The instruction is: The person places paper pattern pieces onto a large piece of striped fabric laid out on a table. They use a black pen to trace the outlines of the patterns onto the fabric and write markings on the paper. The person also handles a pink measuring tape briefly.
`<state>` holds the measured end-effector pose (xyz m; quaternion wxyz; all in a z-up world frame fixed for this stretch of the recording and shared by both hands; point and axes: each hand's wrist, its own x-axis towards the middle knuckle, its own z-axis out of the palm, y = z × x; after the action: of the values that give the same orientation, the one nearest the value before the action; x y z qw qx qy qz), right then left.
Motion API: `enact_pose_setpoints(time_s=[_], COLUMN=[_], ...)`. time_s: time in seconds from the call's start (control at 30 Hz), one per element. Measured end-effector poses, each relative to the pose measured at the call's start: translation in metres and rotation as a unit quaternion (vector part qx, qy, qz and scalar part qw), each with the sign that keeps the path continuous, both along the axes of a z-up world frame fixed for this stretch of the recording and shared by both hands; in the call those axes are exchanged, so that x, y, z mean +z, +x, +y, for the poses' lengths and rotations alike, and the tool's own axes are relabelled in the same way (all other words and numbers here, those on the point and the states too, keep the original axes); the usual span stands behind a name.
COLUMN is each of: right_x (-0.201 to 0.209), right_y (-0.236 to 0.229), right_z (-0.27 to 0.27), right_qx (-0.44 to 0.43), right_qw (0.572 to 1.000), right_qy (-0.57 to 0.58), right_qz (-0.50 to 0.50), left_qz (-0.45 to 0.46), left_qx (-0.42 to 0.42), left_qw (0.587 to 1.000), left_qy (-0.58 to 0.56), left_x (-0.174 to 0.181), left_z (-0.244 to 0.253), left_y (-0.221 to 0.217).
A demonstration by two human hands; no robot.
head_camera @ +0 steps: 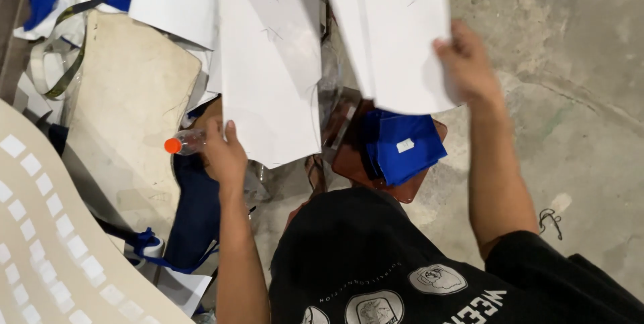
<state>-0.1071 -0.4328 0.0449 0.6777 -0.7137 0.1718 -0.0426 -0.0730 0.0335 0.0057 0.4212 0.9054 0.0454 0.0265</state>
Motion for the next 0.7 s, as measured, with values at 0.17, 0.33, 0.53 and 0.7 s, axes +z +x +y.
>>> enact_pose_setpoints(time_s=[0.17, 0.33, 0.53, 0.7], right_x=[0.044, 0.014, -0.037, -0.065], right_y=[-0.029, -0.028, 0.020, 0.071], right_z=[-0.064, -0.072, -0.017, 0.048], right_qx=[-0.080, -0.071, -0.032, 0.005], right_qw=[0.993, 0.994, 0.999, 0.988], right_qy=[-0.081, -0.077, 0.015, 0.146], right_qz=[0.022, -0.019, -0.025, -0.049], left_qz=[-0.047, -0.053, -0.056, -0.153], left_qx=[-0.029, -0.020, -0.053, -0.067], left_qw=[0.997, 0.995, 0.993, 0.960], left_qy=[0.045, 0.080, 0.089, 0.224], left_x=[0.074, 0.123, 0.107, 0.091], left_z=[-0.003, 0.030, 0.130, 0.196], left_y=[0.020, 0.060, 0.144, 0.182])
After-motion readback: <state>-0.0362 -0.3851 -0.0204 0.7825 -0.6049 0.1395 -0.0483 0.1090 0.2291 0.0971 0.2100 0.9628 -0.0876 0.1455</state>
